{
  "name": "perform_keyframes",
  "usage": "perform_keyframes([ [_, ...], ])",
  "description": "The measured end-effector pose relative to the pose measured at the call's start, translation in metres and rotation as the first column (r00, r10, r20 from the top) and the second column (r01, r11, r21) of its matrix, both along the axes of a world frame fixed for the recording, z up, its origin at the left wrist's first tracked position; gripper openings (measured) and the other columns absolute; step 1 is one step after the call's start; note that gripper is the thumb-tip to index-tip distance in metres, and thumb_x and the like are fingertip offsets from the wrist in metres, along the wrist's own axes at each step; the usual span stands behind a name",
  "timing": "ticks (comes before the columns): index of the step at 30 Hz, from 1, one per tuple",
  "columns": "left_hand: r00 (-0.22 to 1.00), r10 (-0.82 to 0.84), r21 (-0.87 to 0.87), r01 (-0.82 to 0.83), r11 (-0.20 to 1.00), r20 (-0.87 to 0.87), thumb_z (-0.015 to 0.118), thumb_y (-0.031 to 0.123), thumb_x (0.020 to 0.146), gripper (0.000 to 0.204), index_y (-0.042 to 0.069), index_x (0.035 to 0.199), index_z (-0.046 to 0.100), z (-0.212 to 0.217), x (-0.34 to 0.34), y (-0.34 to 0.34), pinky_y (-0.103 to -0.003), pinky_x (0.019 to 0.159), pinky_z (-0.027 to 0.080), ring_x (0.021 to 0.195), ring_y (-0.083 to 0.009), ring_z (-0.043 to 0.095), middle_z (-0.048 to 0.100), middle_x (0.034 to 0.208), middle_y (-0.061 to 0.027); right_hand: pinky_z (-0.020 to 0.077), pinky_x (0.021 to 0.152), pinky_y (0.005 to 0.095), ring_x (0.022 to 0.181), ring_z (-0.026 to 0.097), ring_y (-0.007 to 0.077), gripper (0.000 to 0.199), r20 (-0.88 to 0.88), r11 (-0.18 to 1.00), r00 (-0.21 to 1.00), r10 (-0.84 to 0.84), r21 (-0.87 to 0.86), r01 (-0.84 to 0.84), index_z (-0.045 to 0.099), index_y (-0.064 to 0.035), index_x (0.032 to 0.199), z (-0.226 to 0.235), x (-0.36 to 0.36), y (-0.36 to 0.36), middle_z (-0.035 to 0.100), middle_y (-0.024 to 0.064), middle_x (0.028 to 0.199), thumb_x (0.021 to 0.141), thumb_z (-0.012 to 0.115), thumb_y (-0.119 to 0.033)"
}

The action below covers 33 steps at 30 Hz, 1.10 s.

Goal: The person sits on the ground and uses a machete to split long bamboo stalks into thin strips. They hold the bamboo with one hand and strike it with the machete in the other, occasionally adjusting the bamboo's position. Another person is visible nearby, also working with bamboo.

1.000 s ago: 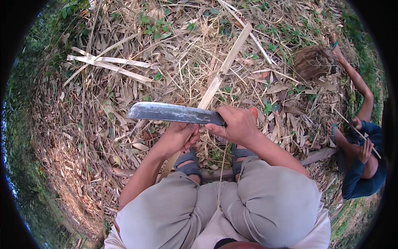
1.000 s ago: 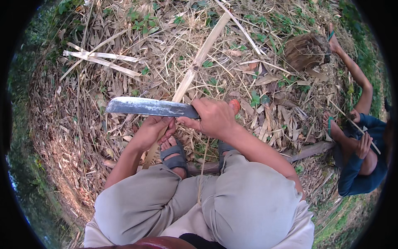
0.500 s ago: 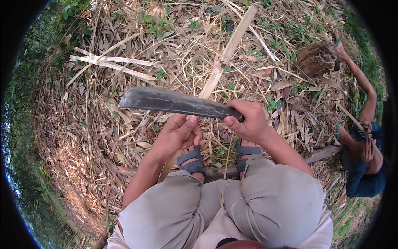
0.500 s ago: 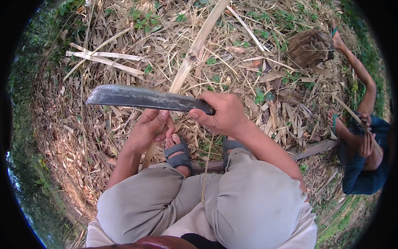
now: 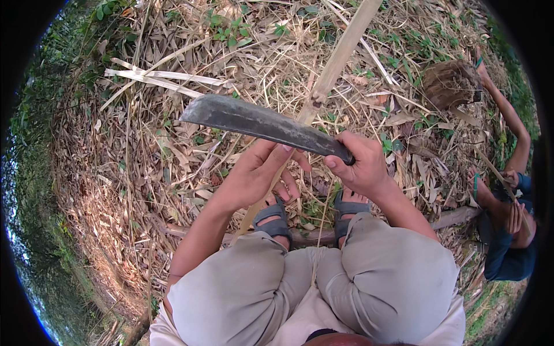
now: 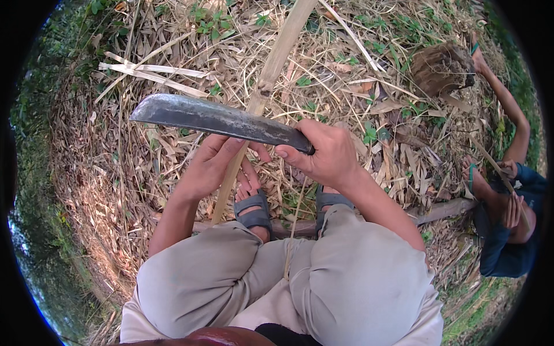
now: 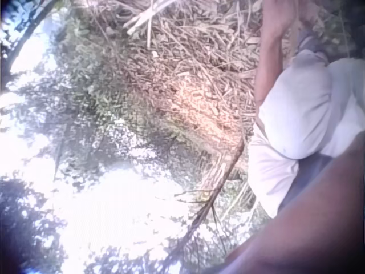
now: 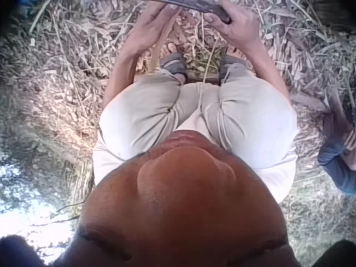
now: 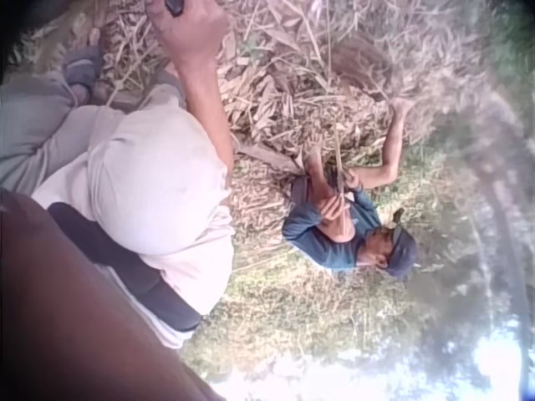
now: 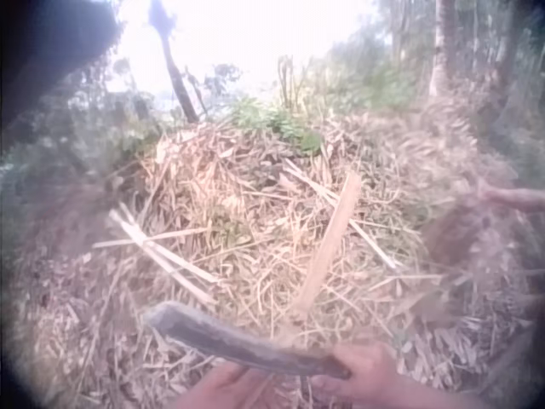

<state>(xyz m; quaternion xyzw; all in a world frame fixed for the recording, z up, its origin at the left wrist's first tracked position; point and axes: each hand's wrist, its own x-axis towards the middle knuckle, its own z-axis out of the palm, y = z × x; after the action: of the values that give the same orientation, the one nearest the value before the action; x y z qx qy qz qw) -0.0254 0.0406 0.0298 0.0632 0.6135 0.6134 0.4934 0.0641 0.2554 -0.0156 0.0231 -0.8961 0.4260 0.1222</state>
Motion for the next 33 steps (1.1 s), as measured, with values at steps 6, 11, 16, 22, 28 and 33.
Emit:
perform_keyframes([
  [6, 1.000, -0.030, 0.076, 0.030, 0.997, 0.000, 0.038, 0.027, 0.107, 0.027, 0.005, 0.107, 0.054, -0.002, -0.011, -0.006, -0.023, 0.049, 0.045, 0.063, -0.0082, 0.059, 0.055, 0.074, -0.0018, 0.0454, 0.045, 0.0355, 0.049, 0.059, 0.0250, 0.054, -0.045, 0.999, 0.998, 0.043, 0.002, -0.043, 0.061, -0.0013, 0.079, 0.007, -0.003, -0.003, 0.056, 0.0100, 0.061, 0.085, 0.070, -0.054],
  [11, 0.980, 0.033, 0.071, -0.048, 0.996, 0.196, 0.040, 0.022, 0.106, 0.024, 0.003, 0.098, 0.053, 0.009, -0.011, -0.004, -0.023, 0.046, 0.043, 0.057, -0.0077, 0.055, 0.052, 0.072, -0.0016, 0.0440, 0.044, 0.0343, 0.048, 0.057, 0.0243, 0.053, -0.102, 0.998, 0.994, 0.042, 0.049, -0.038, 0.060, -0.0024, 0.078, 0.005, -0.006, -0.004, 0.054, 0.0088, 0.060, 0.083, 0.071, -0.054],
  [16, 0.993, -0.032, 0.118, 0.045, 0.992, -0.115, 0.042, 0.017, 0.104, 0.016, 0.004, 0.100, 0.052, 0.003, -0.009, -0.004, -0.024, 0.048, 0.046, 0.056, -0.0102, 0.057, 0.053, 0.072, -0.0035, 0.0437, 0.043, 0.0341, 0.047, 0.057, 0.0234, 0.053, -0.133, 0.993, 0.988, 0.075, 0.105, -0.061, 0.060, -0.0035, 0.078, 0.007, -0.007, -0.005, 0.054, 0.0077, 0.060, 0.082, 0.072, -0.055],
  [22, 0.971, -0.010, 0.095, 0.034, 0.995, -0.238, 0.044, 0.015, 0.104, 0.017, 0.004, 0.105, 0.056, 0.005, -0.010, 0.001, -0.023, 0.055, 0.047, 0.063, -0.0079, 0.056, 0.057, 0.076, -0.0004, 0.0445, 0.043, 0.0340, 0.048, 0.057, 0.0230, 0.055, -0.172, 0.980, 0.976, 0.134, 0.167, -0.105, 0.060, -0.0027, 0.077, 0.027, -0.015, -0.008, 0.054, 0.0082, 0.061, 0.081, 0.072, -0.057],
  [28, 0.997, -0.007, -0.081, 0.014, 0.997, 0.079, 0.049, 0.017, 0.103, 0.019, 0.004, 0.111, 0.060, 0.007, -0.003, -0.005, -0.021, 0.057, 0.042, 0.069, -0.0041, 0.052, 0.059, 0.083, 0.0029, 0.0445, 0.043, 0.0343, 0.047, 0.056, 0.0240, 0.056, -0.143, 0.987, 0.987, 0.075, 0.149, -0.053, 0.057, -0.0029, 0.074, 0.021, -0.017, -0.011, 0.053, 0.0087, 0.060, 0.081, 0.072, -0.057],
  [33, 0.996, 0.000, -0.121, 0.011, 0.993, 0.092, 0.050, 0.013, 0.101, 0.018, 0.003, 0.112, 0.060, 0.008, 0.004, -0.007, -0.025, 0.060, 0.045, 0.070, -0.0072, 0.053, 0.060, 0.084, 0.0003, 0.0447, 0.043, 0.0341, 0.046, 0.055, 0.0239, 0.058, -0.117, 0.981, 0.988, 0.102, 0.178, -0.081, 0.056, -0.0037, 0.072, 0.025, -0.017, -0.012, 0.052, 0.0086, 0.059, 0.081, 0.071, -0.059],
])
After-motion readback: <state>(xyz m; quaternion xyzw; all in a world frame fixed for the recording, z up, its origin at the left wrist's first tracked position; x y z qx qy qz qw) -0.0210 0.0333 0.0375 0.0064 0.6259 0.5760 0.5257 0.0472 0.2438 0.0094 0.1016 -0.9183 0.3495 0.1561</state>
